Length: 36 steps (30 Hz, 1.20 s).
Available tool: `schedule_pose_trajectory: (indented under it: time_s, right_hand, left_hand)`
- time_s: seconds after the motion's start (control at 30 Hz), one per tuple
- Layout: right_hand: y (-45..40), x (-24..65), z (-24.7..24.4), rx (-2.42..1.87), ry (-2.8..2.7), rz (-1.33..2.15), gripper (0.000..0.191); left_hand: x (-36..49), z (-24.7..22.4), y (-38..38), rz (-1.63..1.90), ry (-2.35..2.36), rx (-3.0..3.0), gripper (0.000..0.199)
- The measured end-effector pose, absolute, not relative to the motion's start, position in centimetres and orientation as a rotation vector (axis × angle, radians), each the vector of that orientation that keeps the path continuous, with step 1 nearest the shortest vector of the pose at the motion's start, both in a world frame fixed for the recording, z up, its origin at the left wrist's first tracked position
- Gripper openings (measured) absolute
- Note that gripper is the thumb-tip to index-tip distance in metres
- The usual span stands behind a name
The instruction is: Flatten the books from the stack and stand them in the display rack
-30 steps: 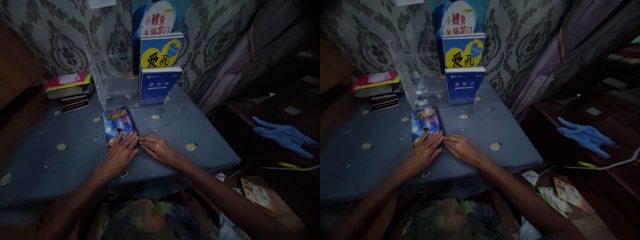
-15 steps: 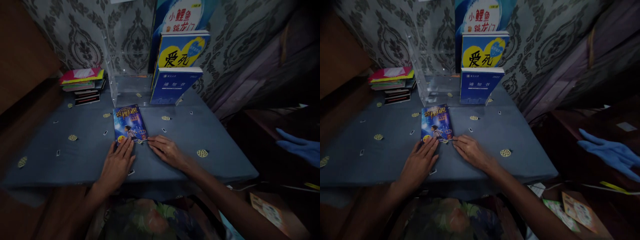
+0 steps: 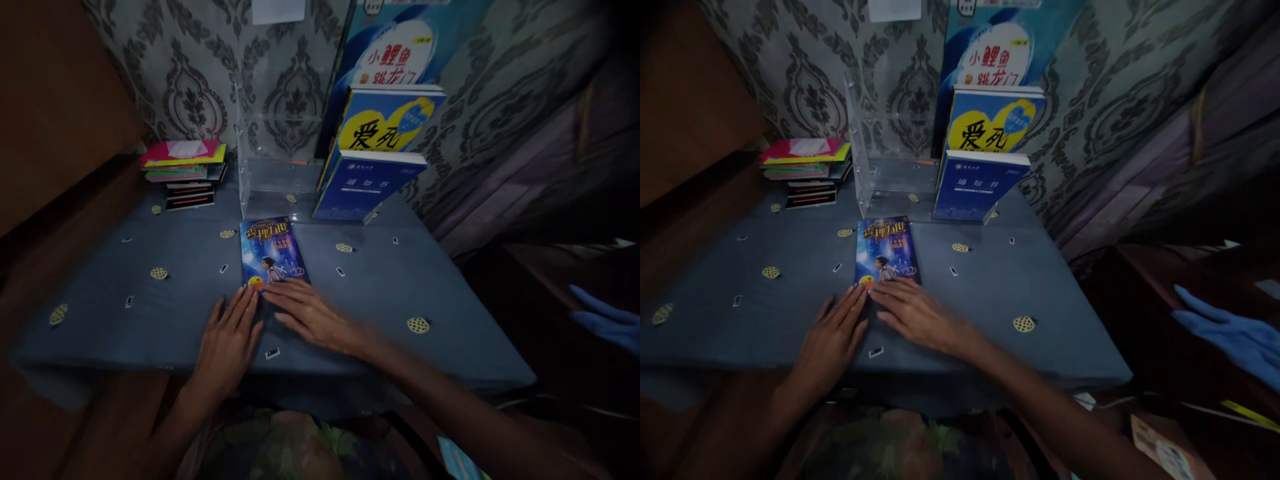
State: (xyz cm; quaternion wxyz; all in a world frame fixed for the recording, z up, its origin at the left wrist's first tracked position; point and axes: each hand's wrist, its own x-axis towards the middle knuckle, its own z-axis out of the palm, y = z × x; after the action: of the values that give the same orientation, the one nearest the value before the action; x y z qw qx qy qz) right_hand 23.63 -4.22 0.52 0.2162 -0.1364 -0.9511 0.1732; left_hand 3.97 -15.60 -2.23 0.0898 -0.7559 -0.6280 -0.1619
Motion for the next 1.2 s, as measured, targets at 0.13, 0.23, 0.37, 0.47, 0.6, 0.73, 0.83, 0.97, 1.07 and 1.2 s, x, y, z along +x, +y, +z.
schedule_pose_trajectory:
  time_s: [0.13, 0.23, 0.37, 0.47, 0.6, 0.73, 0.83, 0.97, 1.07, 1.2]
  right_hand:
    - [-3.6, 20.6, 1.1, -0.383, -2.769, 0.611, 0.054]
    - [-2.2, 18.9, 1.2, -0.363, -2.845, 0.674, 0.057]
    - [0.8, 16.5, 0.8, -0.288, -2.889, 0.672, 0.055]
    - [3.4, 14.6, 0.4, -0.306, -2.899, 0.601, 0.056]
    - [6.6, 12.8, -0.1, -0.397, -2.899, 0.460, 0.054]
    - [9.0, 13.0, -0.5, -0.518, -2.850, 0.378, 0.053]
    - [10.1, 14.1, -0.7, -0.647, -2.792, 0.362, 0.053]
    - [10.7, 16.0, -1.1, -0.807, -2.716, 0.375, 0.051]
    - [10.6, 16.9, -1.5, -0.915, -2.640, 0.392, 0.050]
    - [9.8, 17.3, -1.7, -1.024, -2.571, 0.409, 0.051]
  left_hand:
    - [4.1, -2.5, -15.6, -0.498, -1.845, -2.224, 0.043]
    - [4.2, -2.6, -15.5, -0.526, -1.841, -2.197, 0.040]
    - [4.3, -2.9, -15.4, -0.579, -1.843, -2.187, 0.040]
    - [4.1, -3.1, -15.4, -0.611, -1.829, -2.191, 0.045]
    - [4.0, -3.2, -15.4, -0.601, -1.816, -2.188, 0.050]
    - [4.0, -3.1, -15.3, -0.597, -1.795, -2.166, 0.049]
    - [4.0, -3.0, -15.3, -0.595, -1.772, -2.165, 0.049]
    - [4.0, -3.1, -15.3, -0.596, -1.792, -2.165, 0.050]
    - [3.9, -3.2, -15.3, -0.610, -1.791, -2.171, 0.051]
    - [3.7, -3.3, -15.4, -0.654, -1.772, -2.183, 0.053]
